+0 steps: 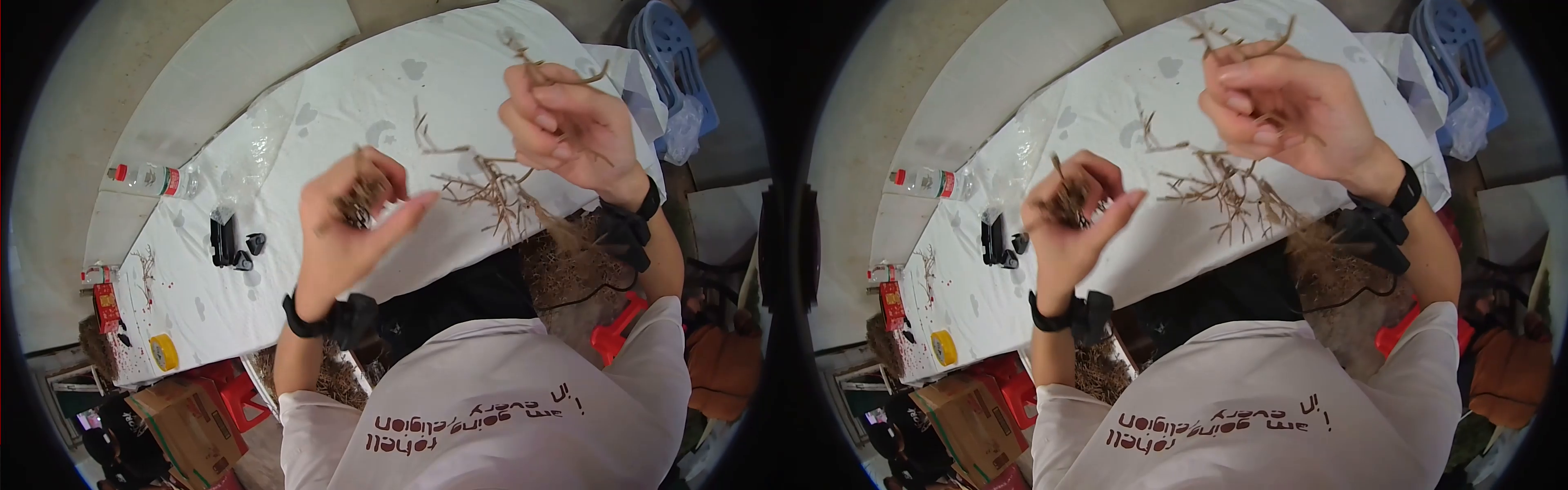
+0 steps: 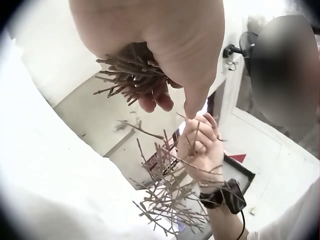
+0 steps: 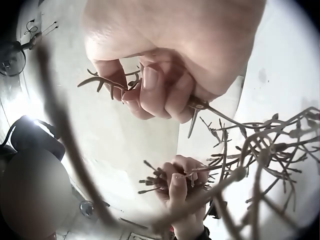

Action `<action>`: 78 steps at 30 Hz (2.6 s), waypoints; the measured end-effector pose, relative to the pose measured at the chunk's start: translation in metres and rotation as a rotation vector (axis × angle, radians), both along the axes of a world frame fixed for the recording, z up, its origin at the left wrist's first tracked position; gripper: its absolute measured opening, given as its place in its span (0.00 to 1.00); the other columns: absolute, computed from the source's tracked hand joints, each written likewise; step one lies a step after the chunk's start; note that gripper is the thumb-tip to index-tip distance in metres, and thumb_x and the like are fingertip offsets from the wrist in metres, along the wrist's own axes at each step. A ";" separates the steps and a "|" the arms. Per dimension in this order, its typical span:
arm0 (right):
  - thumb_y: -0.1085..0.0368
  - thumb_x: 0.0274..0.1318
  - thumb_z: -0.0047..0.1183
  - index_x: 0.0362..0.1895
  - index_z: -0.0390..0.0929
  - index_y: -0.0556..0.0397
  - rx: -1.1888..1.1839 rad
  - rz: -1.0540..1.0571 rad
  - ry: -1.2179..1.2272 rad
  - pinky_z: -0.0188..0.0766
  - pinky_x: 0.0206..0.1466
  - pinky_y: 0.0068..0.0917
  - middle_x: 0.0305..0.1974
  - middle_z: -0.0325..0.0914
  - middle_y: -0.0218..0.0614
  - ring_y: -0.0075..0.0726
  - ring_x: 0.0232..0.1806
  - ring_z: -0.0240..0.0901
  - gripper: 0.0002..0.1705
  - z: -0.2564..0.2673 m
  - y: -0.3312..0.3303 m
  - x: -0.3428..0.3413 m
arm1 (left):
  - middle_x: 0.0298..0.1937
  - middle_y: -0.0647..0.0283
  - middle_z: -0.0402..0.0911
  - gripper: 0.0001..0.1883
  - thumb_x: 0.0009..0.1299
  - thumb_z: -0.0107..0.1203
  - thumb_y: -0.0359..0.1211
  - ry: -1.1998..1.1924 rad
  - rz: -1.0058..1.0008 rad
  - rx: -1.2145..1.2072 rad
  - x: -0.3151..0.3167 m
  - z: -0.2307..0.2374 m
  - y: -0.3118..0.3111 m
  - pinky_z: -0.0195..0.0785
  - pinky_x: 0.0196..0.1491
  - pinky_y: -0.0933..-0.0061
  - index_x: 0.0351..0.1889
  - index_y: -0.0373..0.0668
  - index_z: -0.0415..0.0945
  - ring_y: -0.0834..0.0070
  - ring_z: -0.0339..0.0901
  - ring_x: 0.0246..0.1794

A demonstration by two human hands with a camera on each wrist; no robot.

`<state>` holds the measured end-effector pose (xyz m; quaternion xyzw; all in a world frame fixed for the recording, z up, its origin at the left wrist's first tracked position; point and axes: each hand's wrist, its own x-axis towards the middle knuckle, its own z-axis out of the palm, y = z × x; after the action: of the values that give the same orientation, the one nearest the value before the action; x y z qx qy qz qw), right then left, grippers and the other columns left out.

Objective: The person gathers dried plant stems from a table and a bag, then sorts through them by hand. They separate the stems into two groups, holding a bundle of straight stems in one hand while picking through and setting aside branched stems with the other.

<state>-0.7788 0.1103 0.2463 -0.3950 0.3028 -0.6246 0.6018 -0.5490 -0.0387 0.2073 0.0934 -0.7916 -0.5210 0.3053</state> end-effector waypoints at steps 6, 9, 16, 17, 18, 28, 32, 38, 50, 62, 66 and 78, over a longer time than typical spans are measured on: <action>0.57 0.67 0.45 0.23 0.59 0.49 -0.006 0.112 0.064 0.44 0.18 0.20 0.16 0.61 0.28 0.16 0.14 0.46 0.19 -0.020 -0.003 0.006 | 0.30 0.67 0.77 0.22 0.59 0.74 0.25 0.072 0.025 -0.372 -0.012 0.013 0.004 0.59 0.30 0.79 0.22 0.39 0.64 0.84 0.65 0.26; 0.57 0.65 0.47 0.22 0.59 0.49 -0.011 0.154 0.065 0.44 0.18 0.21 0.16 0.61 0.28 0.16 0.14 0.45 0.20 -0.027 -0.003 0.010 | 0.30 0.68 0.78 0.22 0.59 0.74 0.26 -0.068 0.064 -0.346 -0.023 0.017 -0.009 0.61 0.30 0.77 0.22 0.39 0.64 0.83 0.66 0.26; 0.59 0.59 0.53 0.20 0.58 0.49 -0.060 0.205 0.006 0.44 0.19 0.24 0.16 0.59 0.28 0.19 0.15 0.45 0.20 -0.033 0.004 0.007 | 0.27 0.66 0.79 0.23 0.61 0.73 0.28 -0.337 -0.416 0.098 -0.045 -0.028 -0.008 0.67 0.32 0.78 0.19 0.40 0.64 0.85 0.74 0.30; 0.60 0.58 0.53 0.20 0.58 0.49 -0.068 0.178 0.003 0.44 0.19 0.24 0.15 0.59 0.28 0.19 0.15 0.45 0.20 -0.036 0.007 0.008 | 0.27 0.66 0.79 0.23 0.61 0.73 0.28 -0.338 -0.420 0.094 -0.047 -0.031 -0.004 0.67 0.32 0.78 0.19 0.40 0.64 0.85 0.74 0.30; 0.61 0.58 0.54 0.21 0.58 0.49 -0.074 0.151 0.000 0.44 0.20 0.24 0.15 0.58 0.27 0.19 0.15 0.46 0.19 -0.039 0.010 0.010 | 0.27 0.66 0.80 0.23 0.61 0.73 0.28 -0.364 -0.389 0.223 -0.048 -0.033 0.003 0.68 0.32 0.78 0.19 0.41 0.63 0.85 0.74 0.31; 0.69 0.61 0.52 0.22 0.59 0.50 -0.137 -0.018 -0.027 0.45 0.21 0.24 0.17 0.57 0.24 0.19 0.17 0.49 0.17 -0.040 0.028 0.024 | 0.32 0.62 0.85 0.19 0.59 0.70 0.23 -0.257 -0.070 0.513 -0.037 -0.049 0.053 0.70 0.32 0.80 0.19 0.40 0.65 0.86 0.75 0.30; 0.68 0.62 0.55 0.24 0.65 0.53 -0.108 -0.259 0.148 0.51 0.24 0.22 0.31 0.69 0.31 0.18 0.18 0.53 0.15 -0.036 0.038 0.024 | 0.35 0.60 0.86 0.15 0.59 0.67 0.22 -0.191 -0.012 0.475 -0.015 -0.049 0.045 0.72 0.35 0.80 0.21 0.38 0.68 0.85 0.75 0.31; 0.72 0.57 0.60 0.39 0.81 0.58 -0.020 -0.449 1.034 0.61 0.28 0.22 0.43 0.80 0.32 0.23 0.24 0.67 0.06 -0.048 0.040 0.065 | 0.37 0.60 0.86 0.14 0.59 0.64 0.20 -0.138 0.009 0.438 0.006 -0.033 0.050 0.73 0.38 0.79 0.22 0.37 0.67 0.84 0.76 0.34; 0.68 0.56 0.61 0.38 0.82 0.61 0.012 -0.249 1.203 0.65 0.29 0.25 0.26 0.80 0.38 0.27 0.26 0.73 0.08 -0.034 0.035 0.083 | 0.34 0.65 0.82 0.13 0.59 0.62 0.21 -0.180 -0.136 0.362 0.029 -0.042 0.041 0.72 0.41 0.77 0.24 0.37 0.65 0.83 0.73 0.34; 0.63 0.62 0.58 0.35 0.84 0.60 0.297 0.079 1.001 0.65 0.29 0.22 0.22 0.78 0.27 0.19 0.24 0.68 0.11 -0.057 0.031 0.078 | 0.30 0.63 0.75 0.12 0.56 0.61 0.20 -0.375 -0.289 -0.022 0.040 -0.028 0.033 0.67 0.34 0.74 0.29 0.35 0.65 0.77 0.68 0.29; 0.63 0.64 0.58 0.34 0.84 0.61 0.471 0.215 1.066 0.66 0.30 0.23 0.21 0.77 0.27 0.19 0.23 0.70 0.12 -0.042 0.019 0.083 | 0.24 0.55 0.73 0.14 0.54 0.64 0.22 -0.388 -0.288 -0.124 0.035 -0.020 0.032 0.67 0.32 0.68 0.28 0.34 0.65 0.66 0.68 0.25; 0.64 0.67 0.57 0.38 0.85 0.62 0.074 0.025 0.874 0.69 0.41 0.21 0.26 0.80 0.31 0.20 0.35 0.75 0.12 -0.052 0.008 0.070 | 0.31 0.63 0.81 0.22 0.56 0.69 0.22 -0.399 -0.281 0.298 0.036 -0.028 0.000 0.74 0.39 0.76 0.23 0.43 0.59 0.82 0.77 0.34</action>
<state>-0.7090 0.1187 0.1940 -0.6038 0.5464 -0.3802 0.4386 -0.5132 -0.0388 0.1789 0.1275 -0.7558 -0.6402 0.0510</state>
